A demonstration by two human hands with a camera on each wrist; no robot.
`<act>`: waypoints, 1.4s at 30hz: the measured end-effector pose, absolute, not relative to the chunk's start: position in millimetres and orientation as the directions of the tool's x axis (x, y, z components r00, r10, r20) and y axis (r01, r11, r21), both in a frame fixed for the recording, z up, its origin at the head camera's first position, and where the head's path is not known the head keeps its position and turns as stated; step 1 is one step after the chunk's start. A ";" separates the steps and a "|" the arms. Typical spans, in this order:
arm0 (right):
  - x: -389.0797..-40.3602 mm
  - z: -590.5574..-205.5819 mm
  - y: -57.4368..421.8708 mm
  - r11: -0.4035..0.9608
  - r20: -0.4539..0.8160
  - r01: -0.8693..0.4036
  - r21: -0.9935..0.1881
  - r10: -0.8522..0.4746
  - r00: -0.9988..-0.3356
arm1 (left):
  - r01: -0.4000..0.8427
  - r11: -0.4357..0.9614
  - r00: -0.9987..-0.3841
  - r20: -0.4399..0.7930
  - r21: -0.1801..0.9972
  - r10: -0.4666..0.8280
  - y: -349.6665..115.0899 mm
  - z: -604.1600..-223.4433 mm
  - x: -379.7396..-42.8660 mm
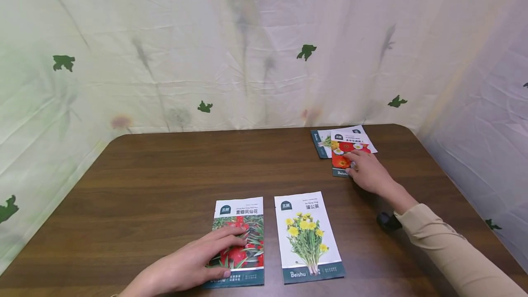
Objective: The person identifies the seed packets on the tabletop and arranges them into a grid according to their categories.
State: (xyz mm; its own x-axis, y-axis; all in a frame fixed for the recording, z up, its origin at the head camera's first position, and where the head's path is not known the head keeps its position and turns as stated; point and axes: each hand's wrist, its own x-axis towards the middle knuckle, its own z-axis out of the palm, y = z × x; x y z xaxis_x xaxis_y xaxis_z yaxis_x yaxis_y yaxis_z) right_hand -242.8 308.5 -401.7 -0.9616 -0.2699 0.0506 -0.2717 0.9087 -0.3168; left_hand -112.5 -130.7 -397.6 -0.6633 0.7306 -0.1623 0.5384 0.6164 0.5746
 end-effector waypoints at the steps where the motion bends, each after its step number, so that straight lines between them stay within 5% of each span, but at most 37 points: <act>1: -243.0 -401.4 308.4 0.909 0.051 -0.273 -0.315 -0.271 -0.961 | 0.541 0.615 -0.664 -0.158 0.573 0.731 -130.8 -397.6 -112.4; 42: -217.7 -398.6 298.5 0.914 0.097 -0.269 -0.303 -0.251 -0.963 | 0.543 0.616 -0.669 -0.150 0.571 0.728 -130.8 -398.2 -111.0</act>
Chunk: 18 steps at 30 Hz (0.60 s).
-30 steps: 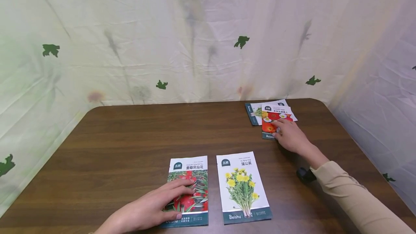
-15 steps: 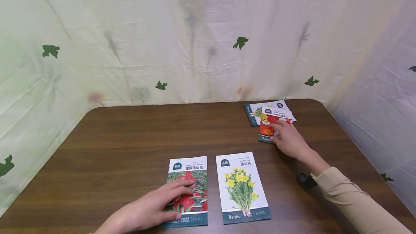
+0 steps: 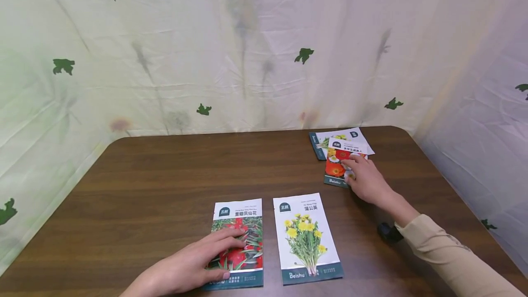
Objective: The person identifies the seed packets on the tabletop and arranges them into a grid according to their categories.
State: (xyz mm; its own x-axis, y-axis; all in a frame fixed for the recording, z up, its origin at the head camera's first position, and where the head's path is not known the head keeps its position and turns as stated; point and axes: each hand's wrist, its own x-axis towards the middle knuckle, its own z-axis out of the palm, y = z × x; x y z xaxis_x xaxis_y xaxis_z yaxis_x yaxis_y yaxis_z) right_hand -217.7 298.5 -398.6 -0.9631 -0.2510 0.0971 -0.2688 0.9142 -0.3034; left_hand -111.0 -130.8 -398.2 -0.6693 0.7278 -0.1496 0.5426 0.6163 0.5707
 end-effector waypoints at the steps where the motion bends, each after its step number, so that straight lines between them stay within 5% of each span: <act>1: -216.5 -398.1 297.3 0.913 0.097 -0.271 -0.304 -0.253 -0.963 | 0.542 0.616 -0.670 -0.150 0.571 0.727 -130.8 -398.1 -111.1; 18: -211.0 -399.7 286.8 0.898 0.095 -0.280 -0.338 -0.263 -0.960 | 0.512 0.632 -0.677 -0.180 0.581 0.714 -130.5 -397.8 -111.2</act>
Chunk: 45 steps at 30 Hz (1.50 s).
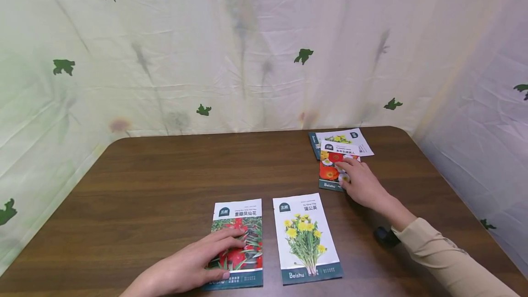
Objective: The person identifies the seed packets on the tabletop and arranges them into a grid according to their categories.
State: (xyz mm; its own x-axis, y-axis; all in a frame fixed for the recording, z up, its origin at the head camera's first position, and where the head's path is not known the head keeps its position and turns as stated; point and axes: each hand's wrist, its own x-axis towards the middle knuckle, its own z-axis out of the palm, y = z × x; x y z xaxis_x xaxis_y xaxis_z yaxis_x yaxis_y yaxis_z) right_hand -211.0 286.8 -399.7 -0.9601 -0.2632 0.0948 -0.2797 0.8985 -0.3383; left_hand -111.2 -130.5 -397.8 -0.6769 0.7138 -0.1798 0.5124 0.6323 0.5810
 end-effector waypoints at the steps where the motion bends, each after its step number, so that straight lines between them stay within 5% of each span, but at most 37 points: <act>1: -211.0 -399.6 286.2 0.898 0.097 -0.282 -0.339 -0.264 -0.960 | 0.513 0.632 -0.677 -0.179 0.581 0.714 -130.5 -397.8 -111.2; 45: -223.4 -402.3 251.7 0.844 0.176 -0.424 -0.328 -0.386 -0.905 | 0.512 0.632 -0.672 -0.187 0.582 0.716 -130.6 -397.4 -112.5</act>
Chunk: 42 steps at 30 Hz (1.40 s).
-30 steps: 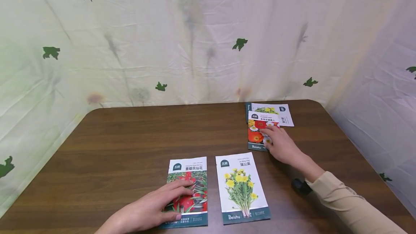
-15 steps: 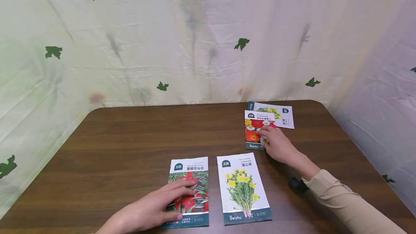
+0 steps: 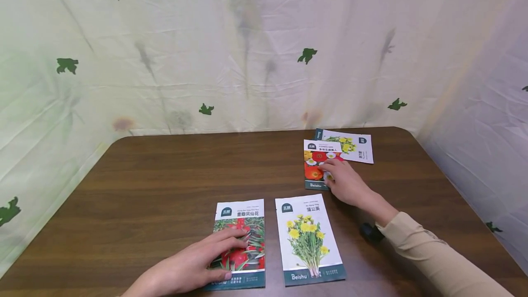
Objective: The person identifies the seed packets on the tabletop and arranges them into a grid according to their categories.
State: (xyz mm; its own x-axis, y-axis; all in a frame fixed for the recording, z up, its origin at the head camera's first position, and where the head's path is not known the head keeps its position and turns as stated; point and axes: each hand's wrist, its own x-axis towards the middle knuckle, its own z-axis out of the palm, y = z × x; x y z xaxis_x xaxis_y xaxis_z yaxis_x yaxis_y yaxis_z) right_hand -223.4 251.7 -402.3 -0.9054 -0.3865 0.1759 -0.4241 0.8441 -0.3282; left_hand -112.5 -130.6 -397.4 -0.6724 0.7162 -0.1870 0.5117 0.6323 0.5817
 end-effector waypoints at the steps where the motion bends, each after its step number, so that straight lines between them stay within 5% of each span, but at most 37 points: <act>1: -223.9 -402.3 250.5 0.843 0.175 -0.426 -0.329 -0.389 -0.905 | 0.511 0.632 -0.672 -0.188 0.582 0.716 -130.7 -397.5 -112.5; 42: -250.1 -404.1 218.5 0.744 0.102 -0.505 -0.438 -0.517 -0.850 | 0.499 0.628 -0.670 -0.194 0.598 0.717 -131.8 -398.2 -112.4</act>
State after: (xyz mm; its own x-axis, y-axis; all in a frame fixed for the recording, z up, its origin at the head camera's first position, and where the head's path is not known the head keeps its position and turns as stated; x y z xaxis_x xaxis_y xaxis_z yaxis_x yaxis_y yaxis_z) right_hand -250.1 218.5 -404.1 -0.8500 -0.5167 0.1022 -0.5049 0.7440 -0.4376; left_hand -112.4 -131.8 -398.2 -0.6700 0.7167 -0.1937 0.4985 0.6277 0.5979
